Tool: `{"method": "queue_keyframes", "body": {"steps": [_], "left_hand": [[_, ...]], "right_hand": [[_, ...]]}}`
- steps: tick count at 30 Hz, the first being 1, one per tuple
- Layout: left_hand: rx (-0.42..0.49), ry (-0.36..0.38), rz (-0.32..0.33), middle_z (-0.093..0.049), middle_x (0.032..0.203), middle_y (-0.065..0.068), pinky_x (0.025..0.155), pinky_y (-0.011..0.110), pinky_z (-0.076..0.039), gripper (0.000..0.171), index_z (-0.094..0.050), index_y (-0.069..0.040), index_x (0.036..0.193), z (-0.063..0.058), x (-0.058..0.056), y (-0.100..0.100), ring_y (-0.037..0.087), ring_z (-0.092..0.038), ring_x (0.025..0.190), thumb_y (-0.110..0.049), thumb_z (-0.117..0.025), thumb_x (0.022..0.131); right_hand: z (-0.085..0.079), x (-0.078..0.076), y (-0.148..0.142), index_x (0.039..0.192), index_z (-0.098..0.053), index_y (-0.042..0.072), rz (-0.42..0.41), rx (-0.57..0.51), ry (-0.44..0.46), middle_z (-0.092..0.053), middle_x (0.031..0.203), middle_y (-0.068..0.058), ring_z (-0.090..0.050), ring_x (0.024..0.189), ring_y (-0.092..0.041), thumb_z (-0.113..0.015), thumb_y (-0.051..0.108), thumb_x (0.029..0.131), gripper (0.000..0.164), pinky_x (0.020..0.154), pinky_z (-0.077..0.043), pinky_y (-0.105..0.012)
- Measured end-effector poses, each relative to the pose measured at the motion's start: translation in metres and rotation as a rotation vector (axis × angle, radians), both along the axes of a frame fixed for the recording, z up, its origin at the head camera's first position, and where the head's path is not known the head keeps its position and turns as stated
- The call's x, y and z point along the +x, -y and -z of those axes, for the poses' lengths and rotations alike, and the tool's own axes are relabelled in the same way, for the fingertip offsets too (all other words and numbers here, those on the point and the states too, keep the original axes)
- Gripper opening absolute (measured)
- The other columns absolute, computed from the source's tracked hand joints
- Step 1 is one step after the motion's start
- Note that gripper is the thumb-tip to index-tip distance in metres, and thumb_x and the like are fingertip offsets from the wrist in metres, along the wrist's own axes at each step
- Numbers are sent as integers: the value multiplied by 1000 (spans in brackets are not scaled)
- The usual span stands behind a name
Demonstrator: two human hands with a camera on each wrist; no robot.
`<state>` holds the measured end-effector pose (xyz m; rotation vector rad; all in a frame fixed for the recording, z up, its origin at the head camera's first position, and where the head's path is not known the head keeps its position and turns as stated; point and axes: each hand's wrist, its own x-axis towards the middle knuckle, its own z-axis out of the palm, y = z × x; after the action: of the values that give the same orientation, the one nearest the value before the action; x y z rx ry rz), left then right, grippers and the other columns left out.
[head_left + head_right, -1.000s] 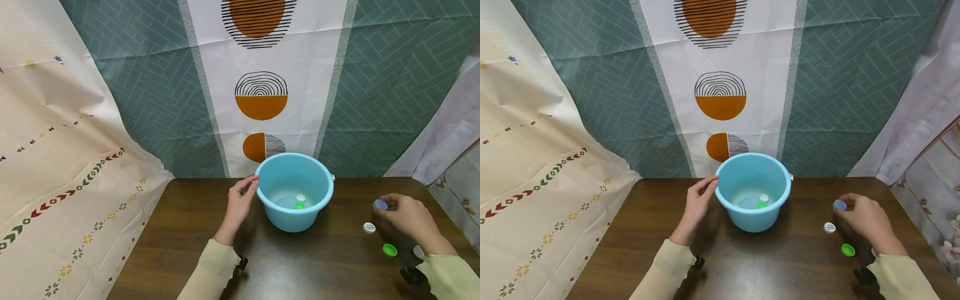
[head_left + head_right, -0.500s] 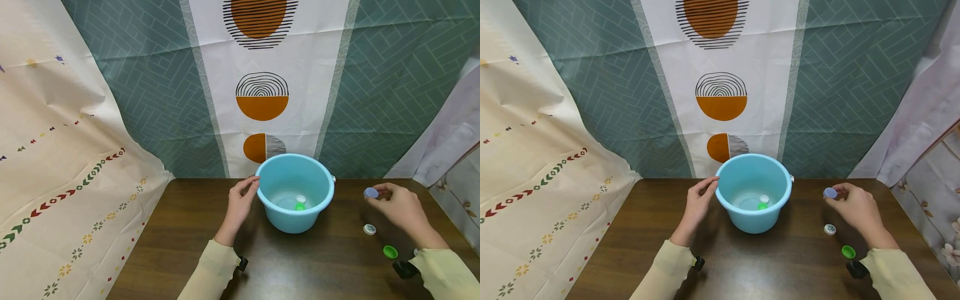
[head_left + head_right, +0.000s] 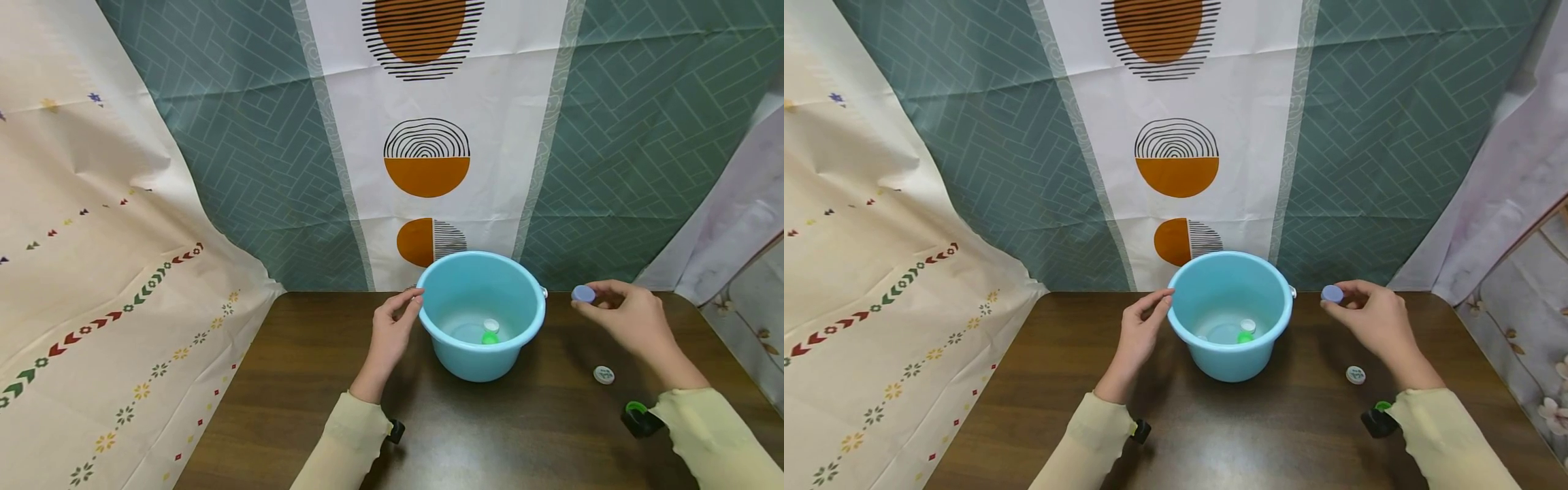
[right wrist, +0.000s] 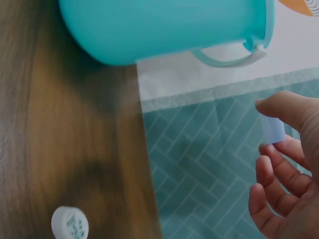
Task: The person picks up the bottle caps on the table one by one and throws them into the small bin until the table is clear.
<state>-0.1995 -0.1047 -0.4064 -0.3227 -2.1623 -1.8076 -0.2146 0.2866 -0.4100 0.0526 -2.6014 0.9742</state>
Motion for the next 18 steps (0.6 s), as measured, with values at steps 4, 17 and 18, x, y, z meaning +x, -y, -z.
{"method": "queue_keyframes", "body": {"steps": [4,17,18], "left_hand": [[0,1,-6,-64,124,10,87,40,-49,26,-71,-3,118,1,-1,0,21,-56,116,-16,-64,96],[6,-7,-10,-64,124,11,85,39,-48,27,-70,-3,119,2,0,-1,22,-56,115,-16,-64,96],[5,-7,-8,-64,124,11,86,40,-48,27,-70,-3,119,2,0,-1,22,-56,115,-16,-64,96]], "right_hand": [[-3,-3,6,107,-72,12,8,-34,-20,-66,82,-5,-54,72,-14,-80,48,78,47,55,-43,-24],[-15,-8,24,112,-72,12,1,-136,-42,-69,98,-10,-55,77,-7,-81,44,79,46,58,-44,-16],[-16,-8,25,112,-72,11,-2,-141,-40,-69,99,-11,-56,78,-7,-80,43,79,47,58,-45,-16]]}}
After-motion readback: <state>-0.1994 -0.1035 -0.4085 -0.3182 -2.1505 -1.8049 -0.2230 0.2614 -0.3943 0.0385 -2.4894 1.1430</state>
